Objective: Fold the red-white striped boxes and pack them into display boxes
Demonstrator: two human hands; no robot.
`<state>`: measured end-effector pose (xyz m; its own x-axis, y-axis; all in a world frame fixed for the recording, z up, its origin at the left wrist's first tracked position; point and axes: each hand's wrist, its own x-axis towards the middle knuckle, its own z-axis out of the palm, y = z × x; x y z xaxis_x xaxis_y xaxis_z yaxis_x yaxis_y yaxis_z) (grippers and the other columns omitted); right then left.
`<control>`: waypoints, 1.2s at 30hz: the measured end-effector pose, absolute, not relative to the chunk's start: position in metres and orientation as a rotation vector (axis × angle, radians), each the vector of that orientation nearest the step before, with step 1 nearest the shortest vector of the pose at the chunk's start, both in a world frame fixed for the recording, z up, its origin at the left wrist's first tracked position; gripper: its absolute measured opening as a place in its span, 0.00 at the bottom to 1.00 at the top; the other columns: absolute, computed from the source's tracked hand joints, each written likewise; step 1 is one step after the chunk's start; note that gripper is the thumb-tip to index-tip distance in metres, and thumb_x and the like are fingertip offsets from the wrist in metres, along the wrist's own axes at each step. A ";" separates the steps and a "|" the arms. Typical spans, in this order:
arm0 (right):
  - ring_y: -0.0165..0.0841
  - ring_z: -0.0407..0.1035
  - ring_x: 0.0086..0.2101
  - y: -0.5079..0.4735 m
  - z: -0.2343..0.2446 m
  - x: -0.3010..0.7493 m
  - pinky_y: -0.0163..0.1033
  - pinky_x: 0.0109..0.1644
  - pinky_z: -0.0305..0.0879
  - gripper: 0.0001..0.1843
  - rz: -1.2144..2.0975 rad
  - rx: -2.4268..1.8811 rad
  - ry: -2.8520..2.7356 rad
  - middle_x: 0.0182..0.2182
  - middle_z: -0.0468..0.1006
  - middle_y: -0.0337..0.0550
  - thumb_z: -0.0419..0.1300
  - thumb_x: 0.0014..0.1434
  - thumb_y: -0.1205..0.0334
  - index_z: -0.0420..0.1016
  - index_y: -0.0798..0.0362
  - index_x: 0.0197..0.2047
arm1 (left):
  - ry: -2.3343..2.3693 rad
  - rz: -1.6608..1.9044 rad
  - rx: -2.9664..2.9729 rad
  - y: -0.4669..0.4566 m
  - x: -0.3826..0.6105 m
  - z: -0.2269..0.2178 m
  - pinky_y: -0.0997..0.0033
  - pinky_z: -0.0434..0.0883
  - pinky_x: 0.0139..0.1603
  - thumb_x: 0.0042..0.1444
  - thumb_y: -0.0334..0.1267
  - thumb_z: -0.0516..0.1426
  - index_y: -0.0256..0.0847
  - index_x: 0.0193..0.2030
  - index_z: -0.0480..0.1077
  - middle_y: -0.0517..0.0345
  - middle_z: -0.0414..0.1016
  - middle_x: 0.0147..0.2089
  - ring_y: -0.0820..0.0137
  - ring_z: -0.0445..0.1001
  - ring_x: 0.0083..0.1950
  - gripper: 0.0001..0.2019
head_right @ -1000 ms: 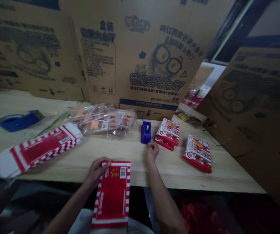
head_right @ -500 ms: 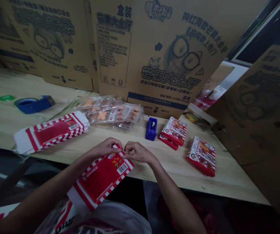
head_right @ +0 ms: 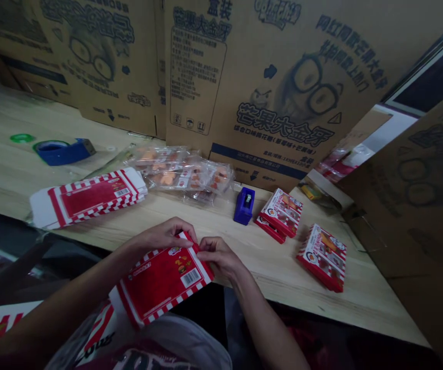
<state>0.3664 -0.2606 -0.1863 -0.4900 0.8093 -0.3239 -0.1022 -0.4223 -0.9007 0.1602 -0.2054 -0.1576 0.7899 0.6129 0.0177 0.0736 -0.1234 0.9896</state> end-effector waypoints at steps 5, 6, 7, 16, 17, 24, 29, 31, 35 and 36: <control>0.35 0.74 0.32 -0.271 -0.198 0.355 0.41 0.44 0.68 0.27 2.184 -0.869 -0.782 0.29 0.79 0.39 0.76 0.32 0.51 0.77 0.53 0.36 | 0.431 0.486 1.698 -0.206 0.149 -0.132 0.77 0.67 0.35 0.50 0.43 0.64 0.35 0.36 0.79 0.53 0.78 0.34 0.70 0.73 0.34 0.13; 0.35 0.74 0.33 -0.270 -0.199 0.354 0.42 0.46 0.67 0.26 2.117 -0.886 -0.756 0.31 0.80 0.40 0.74 0.36 0.47 0.77 0.52 0.36 | 0.488 0.564 1.660 -0.205 0.144 -0.130 0.76 0.67 0.34 0.49 0.44 0.64 0.35 0.35 0.79 0.54 0.78 0.33 0.70 0.73 0.33 0.13; 0.36 0.74 0.36 -0.268 -0.199 0.355 0.43 0.47 0.67 0.25 2.047 -0.897 -0.734 0.34 0.80 0.41 0.71 0.42 0.43 0.77 0.51 0.37 | 0.585 0.693 1.588 -0.204 0.139 -0.130 0.76 0.67 0.33 0.48 0.44 0.65 0.35 0.35 0.78 0.55 0.77 0.31 0.71 0.72 0.32 0.13; 0.36 0.74 0.34 -0.222 -0.216 0.352 0.41 0.42 0.68 0.20 1.762 -1.147 -1.328 0.36 0.80 0.45 0.71 0.45 0.52 0.77 0.53 0.39 | 1.550 1.481 1.056 -0.239 0.071 -0.202 0.63 0.74 0.40 0.47 0.48 0.62 0.37 0.41 0.71 0.52 0.75 0.40 0.62 0.76 0.40 0.18; 0.37 0.74 0.35 -0.214 -0.219 0.348 0.42 0.42 0.68 0.19 1.668 -1.215 -1.439 0.35 0.80 0.46 0.70 0.46 0.51 0.77 0.54 0.38 | 1.663 1.421 1.213 -0.247 0.063 -0.210 0.60 0.73 0.44 0.49 0.47 0.60 0.38 0.44 0.70 0.50 0.73 0.45 0.59 0.75 0.45 0.18; 0.38 0.73 0.35 -0.132 -0.178 0.293 0.43 0.41 0.70 0.11 0.923 -1.251 -2.080 0.34 0.80 0.46 0.59 0.57 0.55 0.78 0.52 0.37 | 1.605 0.680 2.191 -0.248 0.050 -0.201 0.41 0.54 0.66 0.46 0.50 0.64 0.40 0.56 0.68 0.40 0.66 0.61 0.45 0.58 0.66 0.31; 0.41 0.69 0.51 -0.028 -0.134 0.215 0.47 0.56 0.63 0.15 0.447 -1.042 -2.379 0.49 0.76 0.51 0.58 0.58 0.59 0.75 0.53 0.47 | 1.030 0.442 2.472 -0.217 0.081 -0.191 0.33 0.45 0.66 0.41 0.59 0.64 0.41 0.69 0.51 0.34 0.48 0.71 0.41 0.43 0.71 0.51; 0.39 0.66 0.54 0.018 -0.129 0.181 0.43 0.58 0.60 0.18 0.298 -1.150 -2.499 0.53 0.73 0.52 0.57 0.60 0.59 0.73 0.56 0.52 | 0.920 0.381 2.546 -0.209 0.092 -0.204 0.33 0.48 0.65 0.46 0.56 0.63 0.42 0.68 0.54 0.35 0.49 0.71 0.41 0.45 0.71 0.45; 0.38 0.69 0.51 0.090 -0.132 0.134 0.39 0.55 0.62 0.19 0.181 -1.432 -2.575 0.51 0.75 0.55 0.53 0.63 0.61 0.72 0.59 0.54 | 0.931 0.496 2.596 -0.199 0.112 -0.256 0.35 0.59 0.63 0.59 0.47 0.54 0.54 0.67 0.56 0.47 0.57 0.69 0.50 0.55 0.69 0.28; 0.39 0.70 0.49 0.101 -0.135 0.128 0.38 0.53 0.63 0.18 0.179 -1.464 -2.581 0.48 0.77 0.55 0.53 0.63 0.62 0.73 0.60 0.52 | 0.936 0.541 2.569 -0.196 0.117 -0.271 0.35 0.62 0.62 0.60 0.48 0.53 0.59 0.67 0.53 0.49 0.60 0.67 0.50 0.58 0.68 0.29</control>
